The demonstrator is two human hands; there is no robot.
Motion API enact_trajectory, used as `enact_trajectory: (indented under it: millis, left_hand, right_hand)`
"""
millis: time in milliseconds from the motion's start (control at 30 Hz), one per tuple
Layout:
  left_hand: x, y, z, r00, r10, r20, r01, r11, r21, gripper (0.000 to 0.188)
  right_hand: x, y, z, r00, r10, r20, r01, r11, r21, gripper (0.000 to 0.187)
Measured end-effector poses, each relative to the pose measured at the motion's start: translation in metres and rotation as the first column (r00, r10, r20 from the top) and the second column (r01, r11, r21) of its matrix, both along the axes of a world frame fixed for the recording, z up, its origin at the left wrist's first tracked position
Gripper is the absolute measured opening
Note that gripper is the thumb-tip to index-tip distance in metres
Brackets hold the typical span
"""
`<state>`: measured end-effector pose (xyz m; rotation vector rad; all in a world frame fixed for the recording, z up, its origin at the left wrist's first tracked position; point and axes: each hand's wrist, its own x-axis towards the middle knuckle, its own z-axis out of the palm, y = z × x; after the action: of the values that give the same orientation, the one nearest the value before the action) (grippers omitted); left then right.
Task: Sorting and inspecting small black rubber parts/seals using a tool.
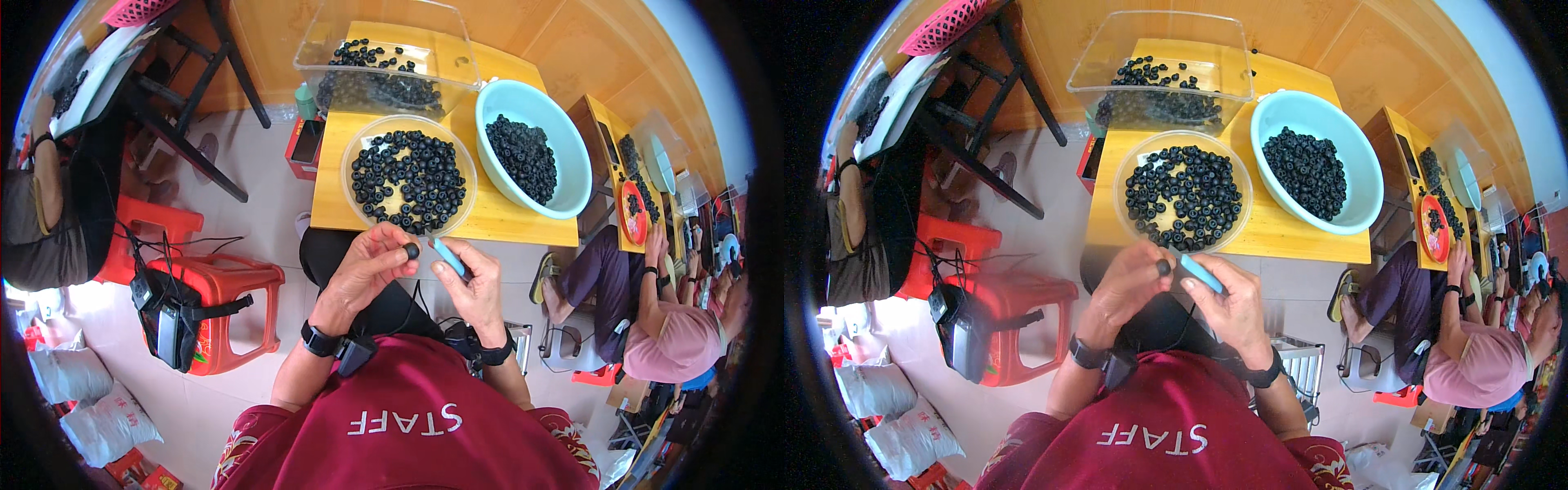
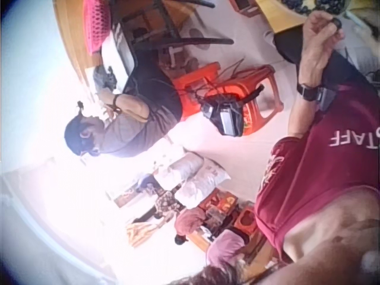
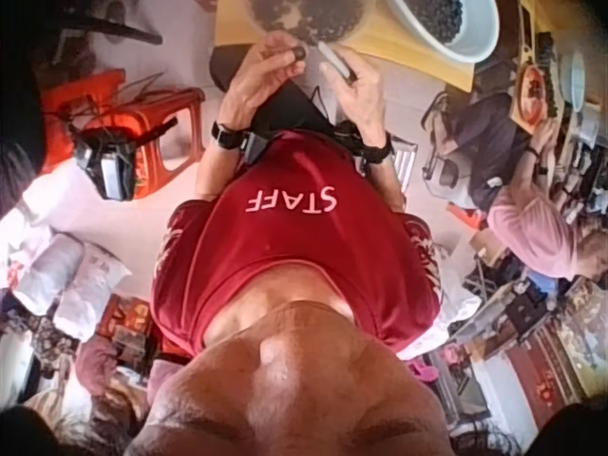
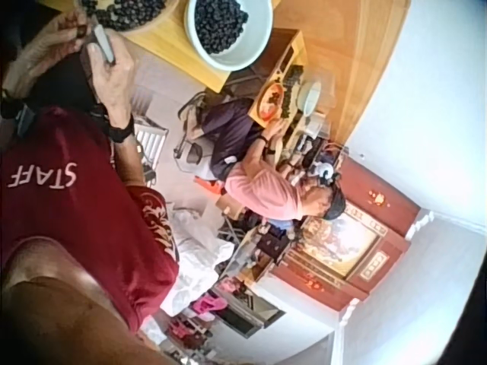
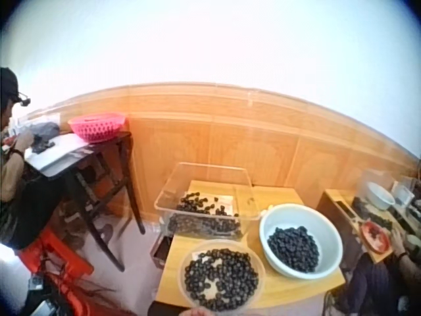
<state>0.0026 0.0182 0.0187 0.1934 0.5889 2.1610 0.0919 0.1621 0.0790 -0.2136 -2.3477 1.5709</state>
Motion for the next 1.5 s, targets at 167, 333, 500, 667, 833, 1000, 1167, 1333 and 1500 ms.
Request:
enact_trajectory:
  millis: [167, 333, 500, 667, 833, 1000, 1167, 1333, 1500]
  left_hand:
    - [0.002, 0.0, 0.006, 0.994, -0.006, -0.113, -0.011, 0.989, -0.151, 0.014]
    - [0.001, -0.005, 0.004, 0.975, -0.086, -0.203, 0.044, 0.978, -0.205, 0.016]
    - [0.006, -0.004, 0.006, 0.987, -0.115, -0.114, 0.098, 0.985, -0.145, 0.016]
    - [0.009, -0.001, 0.001, 0.994, -0.084, -0.072, 0.074, 0.988, -0.135, 0.015]
    - [0.011, 0.001, 0.001, 0.996, -0.089, -0.01, 0.087, 0.991, -0.098, 0.014]
    - [0.006, 0.0, -0.009, 0.999, -0.048, 0.003, 0.048, 0.998, -0.037, 0.016]
    - [0.004, -0.001, -0.008, 1.0, -0.009, 0.01, 0.009, 1.0, -0.027, 0.017]
    - [0.005, -0.002, -0.007, 1.0, 0.01, -0.012, -0.011, 0.999, -0.042, 0.017]
    - [0.005, -0.002, -0.007, 1.0, 0.01, -0.023, -0.011, 0.999, -0.038, 0.018]
  right_hand:
    - [-0.005, -0.008, -0.004, 0.999, 0.033, 0.036, -0.029, 0.992, -0.126, 0.022]
    - [-0.004, -0.008, -0.012, 0.987, 0.159, 0.031, -0.113, 0.812, -0.572, 0.015]
    - [0.002, 0.003, -0.02, 0.966, 0.237, 0.101, -0.063, 0.598, -0.799, 0.015]
    - [0.004, -0.006, -0.014, 0.985, 0.168, 0.043, -0.107, 0.781, -0.615, 0.013]
    - [0.006, -0.004, -0.013, 0.989, 0.13, 0.075, -0.051, 0.761, -0.647, 0.016]
    - [0.011, 0.004, -0.014, 0.999, -0.004, 0.032, 0.003, 0.999, 0.034, 0.017]
    - [0.015, -0.001, -0.005, 0.999, 0.041, 0.012, -0.042, 0.969, 0.242, 0.016]
    - [0.015, -0.004, -0.006, 0.998, 0.055, 0.014, -0.056, 0.959, 0.278, 0.015]
    - [0.015, -0.004, -0.006, 0.999, 0.044, 0.031, -0.051, 0.954, 0.294, 0.015]
